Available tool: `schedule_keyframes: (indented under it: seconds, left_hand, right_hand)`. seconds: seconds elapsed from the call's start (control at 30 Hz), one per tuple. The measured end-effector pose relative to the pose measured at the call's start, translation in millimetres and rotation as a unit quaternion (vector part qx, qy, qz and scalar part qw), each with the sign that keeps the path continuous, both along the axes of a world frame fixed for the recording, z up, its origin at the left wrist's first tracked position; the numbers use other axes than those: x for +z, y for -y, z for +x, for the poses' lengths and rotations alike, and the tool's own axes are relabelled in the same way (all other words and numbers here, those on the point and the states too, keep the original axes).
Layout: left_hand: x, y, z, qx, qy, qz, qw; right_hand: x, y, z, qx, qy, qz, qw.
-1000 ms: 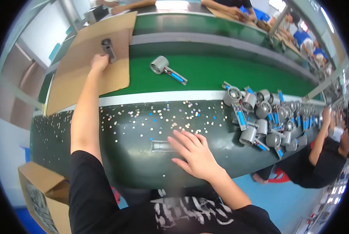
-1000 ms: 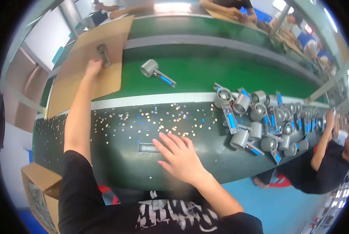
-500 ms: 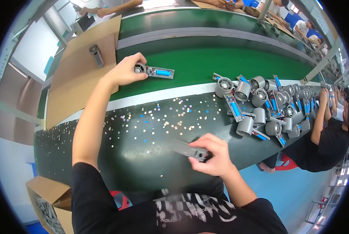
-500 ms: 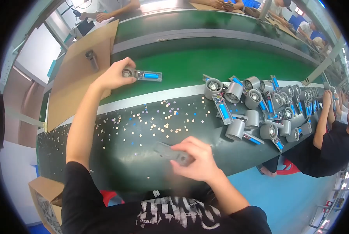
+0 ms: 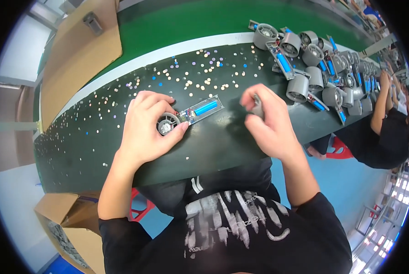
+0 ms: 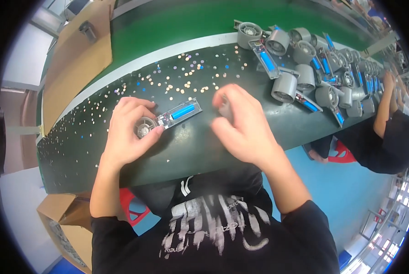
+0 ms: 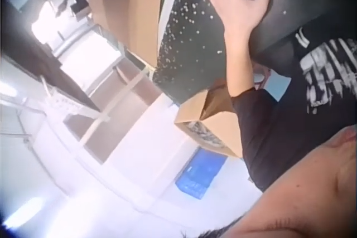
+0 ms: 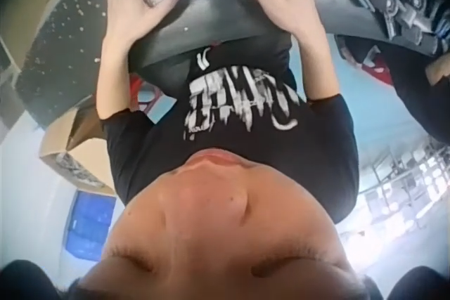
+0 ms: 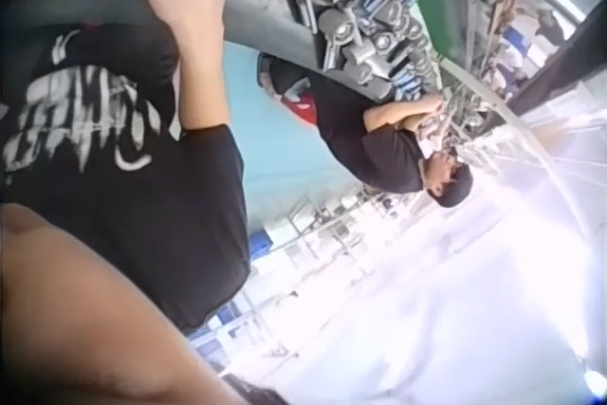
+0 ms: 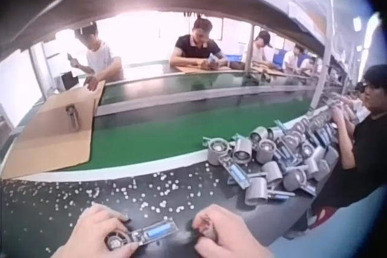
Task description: The person assembles electronic modules by hand, fitting plastic casings onto fan units and display screens.
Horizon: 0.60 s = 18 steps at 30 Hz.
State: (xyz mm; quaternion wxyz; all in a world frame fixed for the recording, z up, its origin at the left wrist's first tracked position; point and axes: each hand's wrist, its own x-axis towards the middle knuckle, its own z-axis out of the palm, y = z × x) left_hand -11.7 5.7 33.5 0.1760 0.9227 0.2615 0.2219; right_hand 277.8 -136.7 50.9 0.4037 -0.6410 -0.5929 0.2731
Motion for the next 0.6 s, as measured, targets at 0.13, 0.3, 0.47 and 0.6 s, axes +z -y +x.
schedule_keyframes:
  seconds: [0.13, 0.3, 0.47, 0.6]
  left_hand:
    - [-1, -5, 2, 0.007, 0.028, -0.222, 0.975]
    - [-12, -21, -7, -0.118, 0.015, -0.228, 0.966]
    - [-12, -35, -7, -0.157, 0.013, -0.23, 0.961]
    - [-17, -41, -7, -0.16, 0.024, -0.264, 0.951]
  right_hand:
    - [-12, -32, -10, 0.021, 0.144, -0.059, 0.988]
    - [-14, -44, -10, 0.092, 0.129, -0.129, 0.979]
    - [-19, -51, -6, 0.081, 0.086, -0.13, 0.984]
    - [-22, -54, -7, 0.083, 0.099, -0.113, 0.985]
